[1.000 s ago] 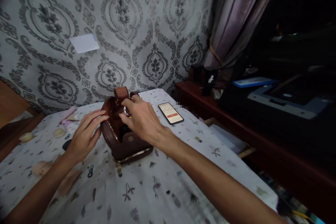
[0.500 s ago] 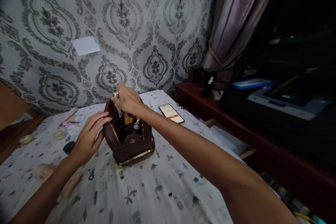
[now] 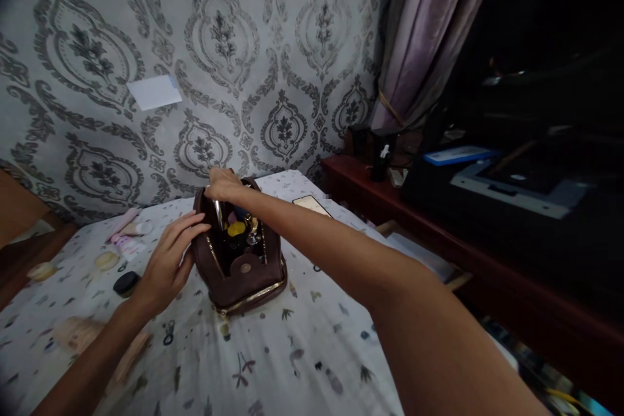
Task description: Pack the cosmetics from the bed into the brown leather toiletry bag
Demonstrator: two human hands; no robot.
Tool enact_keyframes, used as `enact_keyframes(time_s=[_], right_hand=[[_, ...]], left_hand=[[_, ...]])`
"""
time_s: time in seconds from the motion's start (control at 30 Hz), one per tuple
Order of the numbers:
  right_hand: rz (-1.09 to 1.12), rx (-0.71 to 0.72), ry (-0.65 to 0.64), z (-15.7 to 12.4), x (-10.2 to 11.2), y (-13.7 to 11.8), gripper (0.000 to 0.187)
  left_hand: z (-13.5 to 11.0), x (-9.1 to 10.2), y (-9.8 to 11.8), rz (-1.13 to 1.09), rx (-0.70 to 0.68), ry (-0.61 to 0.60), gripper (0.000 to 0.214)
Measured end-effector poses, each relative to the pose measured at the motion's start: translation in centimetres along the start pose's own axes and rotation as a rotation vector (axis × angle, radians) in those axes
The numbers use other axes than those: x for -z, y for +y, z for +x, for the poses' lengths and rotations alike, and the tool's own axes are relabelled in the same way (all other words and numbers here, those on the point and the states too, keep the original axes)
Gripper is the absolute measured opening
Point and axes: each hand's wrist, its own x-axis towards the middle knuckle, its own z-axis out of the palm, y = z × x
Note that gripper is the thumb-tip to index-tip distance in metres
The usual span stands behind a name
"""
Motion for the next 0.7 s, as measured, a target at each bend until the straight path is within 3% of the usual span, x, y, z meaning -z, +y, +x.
enact_keyframes(time_s=[0.2,0.37,0.7], right_hand=[[-0.051,0.112,0.039,-2.3,1.3,-0.2,0.020],[-0.103,0.300,0.096,-5.3,0.3,0.4,0.028],[-0.186,0.315,0.074,-8.4,-0.9,0.3,0.027]], left_hand=[[-0.1,0.0,-0.1,-0.013,0.001,0.005,0.052],[-0.1,0.0,0.0,-0.015,-0.008,0.007,0.051],[-0.2,0.2,0.2,-0.005,0.012,-0.022,0.047]])
